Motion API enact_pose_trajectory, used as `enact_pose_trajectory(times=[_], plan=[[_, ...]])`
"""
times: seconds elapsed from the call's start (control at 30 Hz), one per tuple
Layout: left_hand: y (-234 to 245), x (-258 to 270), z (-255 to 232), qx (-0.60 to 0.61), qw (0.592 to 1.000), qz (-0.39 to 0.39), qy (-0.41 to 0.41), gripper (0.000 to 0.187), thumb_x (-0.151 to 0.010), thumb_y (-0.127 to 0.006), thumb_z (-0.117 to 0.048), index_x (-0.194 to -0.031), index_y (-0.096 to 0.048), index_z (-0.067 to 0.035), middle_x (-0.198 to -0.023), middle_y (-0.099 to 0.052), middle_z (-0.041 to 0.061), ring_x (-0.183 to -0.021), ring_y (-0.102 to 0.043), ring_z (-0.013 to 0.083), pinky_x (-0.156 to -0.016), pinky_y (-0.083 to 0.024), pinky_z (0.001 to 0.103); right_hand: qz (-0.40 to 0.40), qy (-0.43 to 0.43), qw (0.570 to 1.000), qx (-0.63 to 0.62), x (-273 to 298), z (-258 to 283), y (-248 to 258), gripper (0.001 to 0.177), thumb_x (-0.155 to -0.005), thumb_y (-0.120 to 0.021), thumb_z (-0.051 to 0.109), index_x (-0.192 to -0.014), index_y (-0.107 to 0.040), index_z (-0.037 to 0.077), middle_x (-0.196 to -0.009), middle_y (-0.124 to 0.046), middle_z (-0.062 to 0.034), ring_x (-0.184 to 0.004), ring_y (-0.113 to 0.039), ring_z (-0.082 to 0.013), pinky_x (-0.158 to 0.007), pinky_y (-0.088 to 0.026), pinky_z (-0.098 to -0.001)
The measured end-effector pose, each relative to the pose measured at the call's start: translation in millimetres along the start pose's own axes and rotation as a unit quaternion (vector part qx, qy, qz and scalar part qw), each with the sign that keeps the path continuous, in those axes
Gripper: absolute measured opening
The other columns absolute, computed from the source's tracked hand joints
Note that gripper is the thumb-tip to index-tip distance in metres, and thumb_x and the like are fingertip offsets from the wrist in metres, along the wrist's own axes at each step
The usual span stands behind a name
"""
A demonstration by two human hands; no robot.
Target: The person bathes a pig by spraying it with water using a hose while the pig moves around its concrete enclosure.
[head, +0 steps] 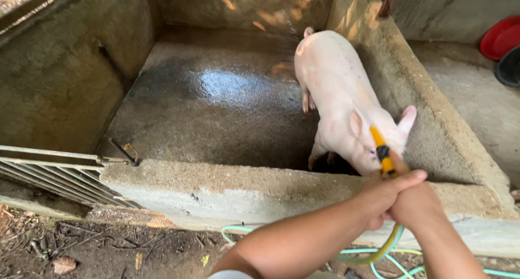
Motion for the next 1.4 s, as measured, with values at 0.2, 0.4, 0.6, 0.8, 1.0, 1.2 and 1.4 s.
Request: enact_pose_trajectory(times=[0.2,0.4,0.6,0.8,1.0,1.2,1.4], plan=[[-2.4,-33.7,16.6,0.033,0.997,0.073,0.015,0.062,-0.086,-0.078,-0.051,-0.121,-0.06,-0.003,-0.11,-0.067,0.013,-0.091,-0.066,0.0238,-0.065,-0.054,0.04,0.014,-0.001,0.995,0.097,-1.3,-0.9,6.2,0.103,-0.076,-0.074,0.026,-0.165,-0.022,0.037,-0.112,-0.073,-0.0224,-0.103,-0.072,-0.0385,-0.087,-0.057,-0.0472],[-21.1,-49.5,23.6,0.051,0.993,0.083,0.066,0.056,-0.084,-0.077,-0.05,-0.119,-0.062,-0.009,-0.115,-0.069,0.009,-0.096,-0.07,0.0206,-0.075,-0.06,0.041,0.052,-0.071,0.993,0.073,-10.4,-31.4,9.7,0.024,-0.086,-0.07,0.029,-0.095,-0.084,0.012,-0.087,-0.083,-0.0137,-0.086,-0.079,-0.0293,-0.078,-0.061,-0.0451],[-38.9,-36.3,13.8,0.055,0.99,0.081,0.104,0.064,-0.085,-0.071,-0.058,-0.122,-0.061,-0.006,-0.112,-0.067,0.015,-0.09,-0.069,0.0282,-0.073,-0.06,0.049,0.099,-0.043,0.986,0.126,-14.3,-37.0,27.8,0.027,-0.086,-0.067,0.031,-0.098,-0.084,0.014,-0.085,-0.083,-0.0105,-0.084,-0.076,-0.0262,-0.074,-0.061,-0.0439],[-45.6,-34.7,22.2,0.086,0.992,0.047,0.078,0.071,-0.087,-0.074,-0.058,-0.133,-0.057,-0.007,-0.127,-0.065,0.012,-0.105,-0.068,0.0222,-0.085,-0.059,0.049,0.047,-0.071,0.992,0.095,11.8,-12.5,54.2,0.077,-0.088,-0.065,0.04,-0.16,-0.036,0.039,-0.106,-0.078,-0.0139,-0.099,-0.074,-0.0317,-0.085,-0.058,-0.0467],[-34.0,-26.1,39.0,0.168,0.978,0.004,0.119,0.066,-0.089,-0.071,-0.061,-0.131,-0.057,-0.012,-0.126,-0.066,0.011,-0.107,-0.068,0.0227,-0.09,-0.059,0.047,0.119,-0.009,0.981,0.149,6.9,-2.9,39.7,0.087,-0.079,-0.073,0.033,-0.157,-0.036,0.041,-0.119,-0.075,-0.0096,-0.107,-0.073,-0.0301,-0.092,-0.057,-0.0429],[-25.6,-33.8,34.6,0.202,0.969,0.003,0.141,0.065,-0.086,-0.07,-0.062,-0.129,-0.058,-0.015,-0.122,-0.068,0.008,-0.104,-0.068,0.0221,-0.086,-0.059,0.046,0.151,-0.005,0.971,0.185,-9.9,0.5,33.0,0.072,-0.08,-0.072,0.031,-0.148,-0.052,0.04,-0.118,-0.076,-0.0069,-0.109,-0.074,-0.0277,-0.093,-0.059,-0.0421],[-29.5,-53.5,22.8,0.17,0.982,0.044,0.076,0.064,-0.091,-0.075,-0.059,-0.13,-0.059,-0.01,-0.123,-0.068,0.007,-0.105,-0.068,0.0205,-0.087,-0.058,0.044,0.084,-0.058,0.978,0.183,-4.5,12.0,54.0,0.081,-0.084,-0.072,0.031,-0.159,-0.04,0.034,-0.106,-0.078,-0.0133,-0.103,-0.074,-0.0319,-0.087,-0.059,-0.045]])
Point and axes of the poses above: each hand's wrist, its own x-axis away from the middle knuckle, its own y-axis out of the back of the hand, z = x × y, the point moved 3 cm from there along -x, towards the middle knuckle
